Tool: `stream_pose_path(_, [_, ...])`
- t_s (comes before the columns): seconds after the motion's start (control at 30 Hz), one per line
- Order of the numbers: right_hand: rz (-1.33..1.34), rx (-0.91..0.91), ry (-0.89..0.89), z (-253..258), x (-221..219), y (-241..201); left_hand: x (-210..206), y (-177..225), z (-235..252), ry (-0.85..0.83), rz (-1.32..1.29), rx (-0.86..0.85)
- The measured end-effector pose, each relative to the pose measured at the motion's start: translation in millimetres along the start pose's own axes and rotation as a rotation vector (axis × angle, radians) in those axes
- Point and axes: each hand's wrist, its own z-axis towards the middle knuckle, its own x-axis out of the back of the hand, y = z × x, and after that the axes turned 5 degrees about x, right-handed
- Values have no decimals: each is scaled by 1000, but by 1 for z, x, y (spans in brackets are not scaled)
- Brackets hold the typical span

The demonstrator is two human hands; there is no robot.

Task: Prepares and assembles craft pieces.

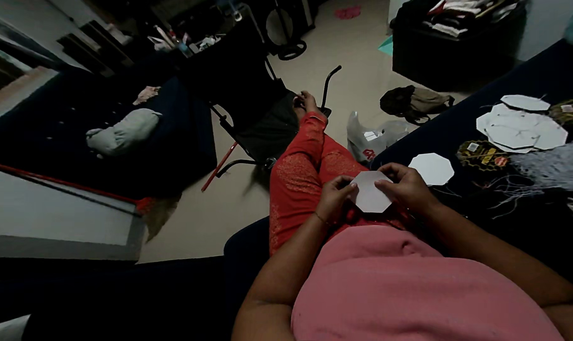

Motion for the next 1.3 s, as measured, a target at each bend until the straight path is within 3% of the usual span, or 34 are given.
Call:
stream_pose_path(0.27, [24,63,151,2,0,9,-1,6,-4,-59,26,121])
stream_pose_path(0.53, [55,92,157,0,-3,9,0,0,-3,-63,58,117])
stream_pose_path(0.7, [-33,37,1,-3,-2,-3,1,-3,-2,-51,4,75])
stream_pose_path(1.1, [7,42,33,-4,-8,-5,2,-12,0,-192,-264,-19])
stream_pose_path(1.3, [-49,53,66,-5,-10,1,3,-13,1,-192,-221,-14])
